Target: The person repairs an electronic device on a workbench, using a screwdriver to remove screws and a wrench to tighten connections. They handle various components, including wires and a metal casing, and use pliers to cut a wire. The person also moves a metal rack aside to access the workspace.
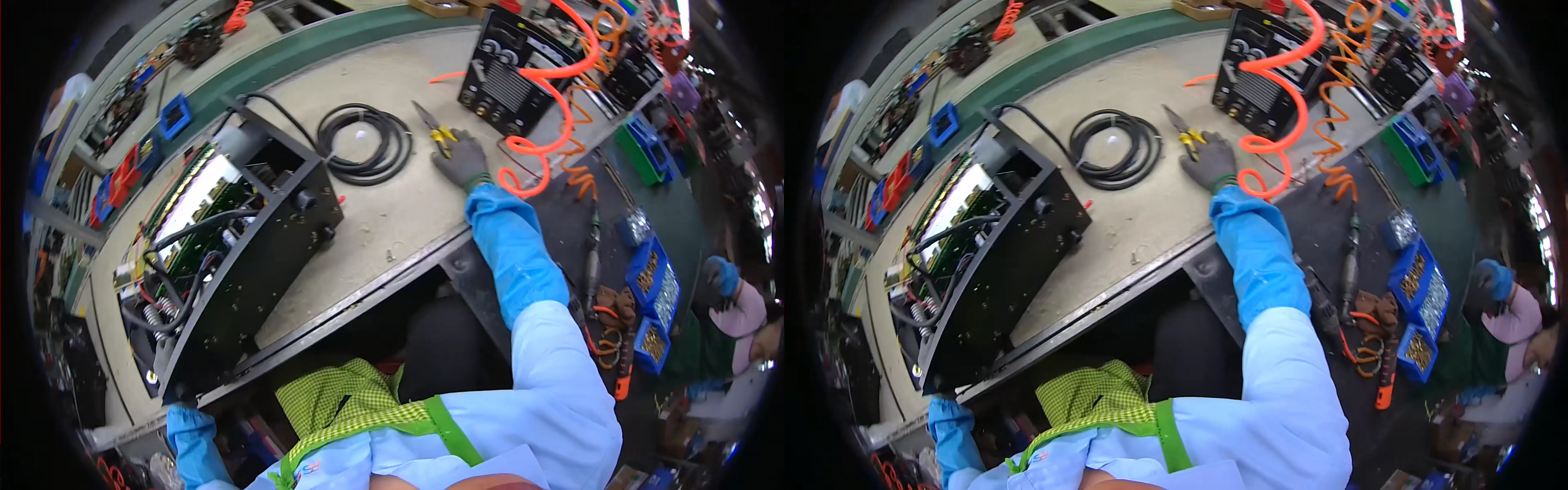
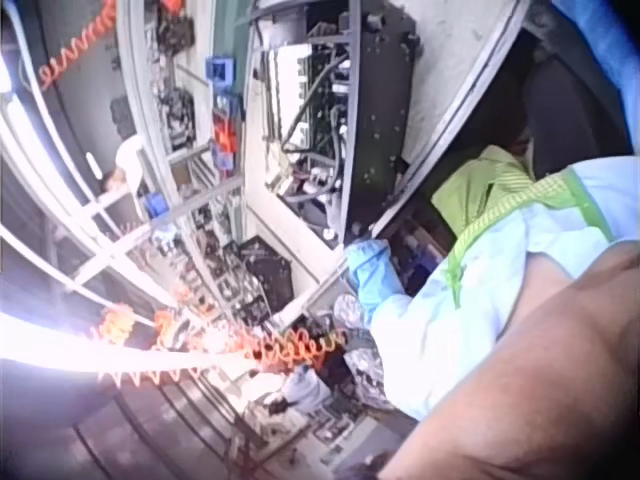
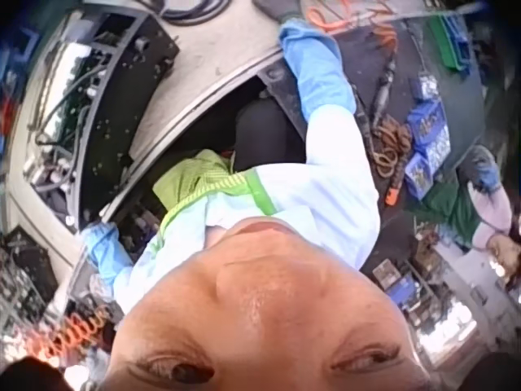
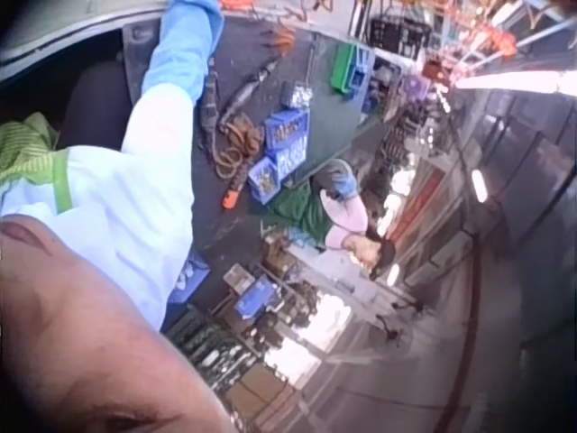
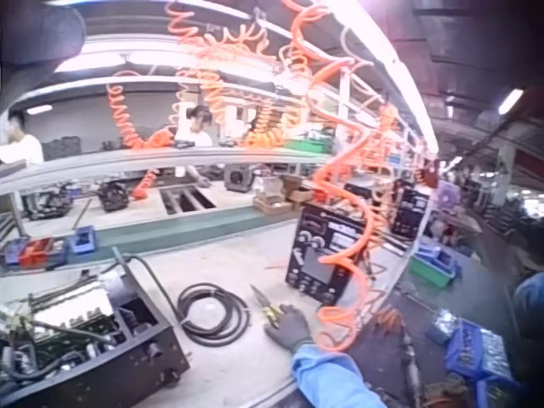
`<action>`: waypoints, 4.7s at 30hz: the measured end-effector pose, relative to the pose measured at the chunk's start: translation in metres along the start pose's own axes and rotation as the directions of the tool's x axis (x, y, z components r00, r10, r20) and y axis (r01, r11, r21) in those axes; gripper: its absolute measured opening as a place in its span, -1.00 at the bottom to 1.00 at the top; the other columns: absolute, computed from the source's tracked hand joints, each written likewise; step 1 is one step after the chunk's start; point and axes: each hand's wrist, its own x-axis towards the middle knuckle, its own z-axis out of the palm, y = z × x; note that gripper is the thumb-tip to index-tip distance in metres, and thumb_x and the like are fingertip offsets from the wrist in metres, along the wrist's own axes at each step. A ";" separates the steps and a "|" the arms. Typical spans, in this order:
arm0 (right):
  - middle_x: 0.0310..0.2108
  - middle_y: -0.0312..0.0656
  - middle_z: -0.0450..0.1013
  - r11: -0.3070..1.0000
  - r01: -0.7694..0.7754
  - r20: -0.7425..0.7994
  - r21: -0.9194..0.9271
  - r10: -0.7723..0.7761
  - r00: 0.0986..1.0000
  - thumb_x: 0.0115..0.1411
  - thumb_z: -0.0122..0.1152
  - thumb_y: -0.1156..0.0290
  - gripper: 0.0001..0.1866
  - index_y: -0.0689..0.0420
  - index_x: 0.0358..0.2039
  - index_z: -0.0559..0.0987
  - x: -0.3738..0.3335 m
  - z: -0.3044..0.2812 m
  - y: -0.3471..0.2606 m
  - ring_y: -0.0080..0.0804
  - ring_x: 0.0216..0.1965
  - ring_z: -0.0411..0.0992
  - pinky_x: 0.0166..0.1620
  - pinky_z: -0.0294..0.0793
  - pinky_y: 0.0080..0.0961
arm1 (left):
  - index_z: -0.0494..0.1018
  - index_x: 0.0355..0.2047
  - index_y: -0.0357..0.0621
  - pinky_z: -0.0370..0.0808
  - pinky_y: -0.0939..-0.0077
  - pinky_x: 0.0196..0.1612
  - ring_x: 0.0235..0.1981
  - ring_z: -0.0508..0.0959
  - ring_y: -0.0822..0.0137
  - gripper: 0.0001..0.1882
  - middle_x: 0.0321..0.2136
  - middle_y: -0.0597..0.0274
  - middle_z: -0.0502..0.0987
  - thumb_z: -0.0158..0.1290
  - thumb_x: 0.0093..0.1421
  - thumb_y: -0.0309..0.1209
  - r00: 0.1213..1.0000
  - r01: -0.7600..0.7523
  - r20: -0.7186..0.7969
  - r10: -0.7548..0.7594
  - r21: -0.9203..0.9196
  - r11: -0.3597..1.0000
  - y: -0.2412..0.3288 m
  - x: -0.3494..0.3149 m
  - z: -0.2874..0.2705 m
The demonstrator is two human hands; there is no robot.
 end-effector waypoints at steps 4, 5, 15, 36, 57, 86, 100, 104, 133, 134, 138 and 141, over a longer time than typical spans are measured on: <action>0.09 -0.03 0.34 1.000 0.026 0.023 -0.006 -0.026 0.999 0.06 0.06 -0.05 -0.40 0.12 -0.02 0.53 0.003 -0.007 -0.004 -0.10 0.10 0.28 0.15 0.22 -0.17 | 0.49 -0.32 -0.12 0.48 0.28 -0.26 -0.28 0.55 0.03 -0.79 -0.32 0.04 0.51 -0.04 0.16 -0.28 0.995 -0.097 0.009 0.096 0.109 0.989 -0.006 0.004 0.008; 0.08 -0.03 0.35 1.000 0.018 0.017 -0.008 -0.018 1.000 0.06 0.06 -0.05 -0.41 0.11 -0.03 0.54 0.000 -0.007 -0.003 -0.10 0.10 0.28 0.14 0.22 -0.18 | 0.49 -0.32 -0.12 0.48 0.28 -0.26 -0.28 0.55 0.03 -0.78 -0.32 0.04 0.51 -0.04 0.16 -0.27 0.993 -0.114 0.015 0.113 0.127 0.985 -0.005 0.004 0.007; 0.10 0.03 0.33 0.998 0.004 0.042 0.058 -0.007 0.999 0.05 0.09 0.01 -0.43 0.08 0.00 0.52 -0.010 -0.007 -0.033 -0.03 0.15 0.22 0.21 0.15 -0.18 | 0.47 -0.27 -0.09 0.49 0.22 -0.26 -0.27 0.56 0.04 -0.71 -0.32 0.02 0.51 0.00 0.12 -0.17 0.988 -0.152 0.029 0.150 0.283 0.947 -0.044 0.011 -0.039; 0.04 0.09 0.33 0.955 0.213 0.036 0.205 -0.225 0.974 0.09 0.11 0.21 -0.48 0.29 0.00 0.48 -0.143 -0.006 -0.353 0.07 0.01 0.31 0.08 0.31 -0.19 | 0.45 -0.30 -0.08 0.52 0.15 -0.28 -0.32 0.57 -0.01 -0.76 -0.29 0.02 0.50 -0.07 0.17 -0.22 0.989 -0.136 -0.009 0.150 0.365 0.921 -0.153 -0.002 -0.158; -0.07 -0.01 0.41 0.892 0.186 0.157 0.412 -0.270 0.950 -0.07 0.18 0.16 -0.55 0.12 -0.17 0.58 -0.145 -0.045 -0.318 -0.02 -0.10 0.43 0.02 0.42 -0.21 | 0.09 0.28 -0.24 0.23 0.28 0.21 0.16 0.28 0.10 -0.29 0.18 -0.12 0.19 0.08 0.13 -0.45 0.909 0.132 -0.376 -0.181 -0.153 0.979 -0.183 -0.160 -0.143; -0.24 0.11 0.41 0.948 0.152 -0.103 0.278 -0.128 0.986 -0.02 0.18 0.18 -0.58 0.27 -0.26 0.54 -0.121 -0.018 -0.245 0.08 -0.16 0.38 -0.06 0.37 -0.14 | 0.38 0.01 -0.18 0.55 0.52 -0.35 -0.34 0.53 0.44 -0.52 -0.23 0.29 0.50 0.20 0.16 -0.21 0.999 0.028 0.011 -0.052 -0.934 0.355 0.023 -0.087 0.011; -0.16 0.18 0.41 0.965 0.169 -0.151 0.200 -0.140 0.979 -0.01 0.16 0.19 -0.52 0.31 -0.17 0.53 -0.117 -0.009 -0.232 0.13 -0.11 0.37 0.00 0.35 -0.12 | 0.31 -0.04 -0.33 0.44 0.46 -0.07 -0.18 0.50 0.39 -0.36 -0.25 0.13 0.51 0.04 0.21 0.06 0.977 -0.132 -0.013 0.212 -0.819 0.558 0.063 -0.068 0.072; -0.13 0.19 0.42 0.961 0.152 -0.086 0.232 -0.135 0.987 0.00 0.14 0.21 -0.54 0.31 -0.17 0.53 -0.119 -0.016 -0.241 0.12 -0.08 0.38 0.01 0.35 -0.15 | 0.28 0.03 -0.34 0.41 0.45 -0.01 -0.11 0.47 0.38 -0.43 -0.20 0.12 0.49 0.02 0.27 -0.06 0.972 -0.140 0.031 0.235 -0.725 0.674 0.060 -0.072 0.053; -0.21 -0.24 0.25 0.410 -0.301 0.498 0.861 -0.560 0.662 -0.05 0.28 0.29 -0.37 0.18 0.06 0.34 -0.305 -0.133 -0.449 -0.51 -0.35 0.29 -0.27 0.35 -0.60 | 0.52 -0.20 -0.08 0.50 0.31 -0.23 -0.23 0.58 0.21 -0.75 -0.26 0.16 0.57 -0.01 0.27 -0.21 0.549 -0.833 -0.104 0.829 -0.151 0.532 0.054 0.017 -0.115; -0.21 -0.23 0.26 0.430 -0.380 0.568 0.819 -0.513 0.644 -0.04 0.27 0.28 -0.37 0.18 0.06 0.34 -0.303 -0.135 -0.455 -0.50 -0.32 0.30 -0.26 0.35 -0.58 | 0.53 -0.20 -0.05 0.48 0.24 -0.24 -0.25 0.56 0.15 -0.74 -0.28 0.16 0.56 0.00 0.25 -0.19 0.508 -0.861 -0.029 0.861 -0.010 0.508 0.040 0.021 -0.101; -0.20 -0.22 0.28 0.472 -0.503 0.687 0.724 -0.436 0.581 -0.01 0.27 0.25 -0.37 0.17 0.08 0.34 -0.296 -0.131 -0.457 -0.49 -0.25 0.28 -0.20 0.36 -0.54 | 0.54 -0.31 0.00 0.45 0.15 -0.25 -0.37 0.55 0.04 -0.67 -0.44 0.14 0.55 -0.05 0.23 -0.06 0.624 -0.780 0.174 0.762 0.213 0.589 0.022 0.017 -0.079; -0.23 -0.23 0.29 0.469 -0.364 0.583 0.805 -0.511 0.632 0.00 0.26 0.24 -0.36 0.19 0.08 0.33 -0.289 -0.124 -0.456 -0.51 -0.26 0.27 -0.23 0.36 -0.56 | 0.54 -0.37 0.02 0.46 0.16 -0.30 -0.44 0.56 0.05 -0.64 -0.55 0.13 0.54 -0.05 0.20 0.00 0.745 -0.663 0.265 0.613 0.187 0.725 0.029 0.013 -0.089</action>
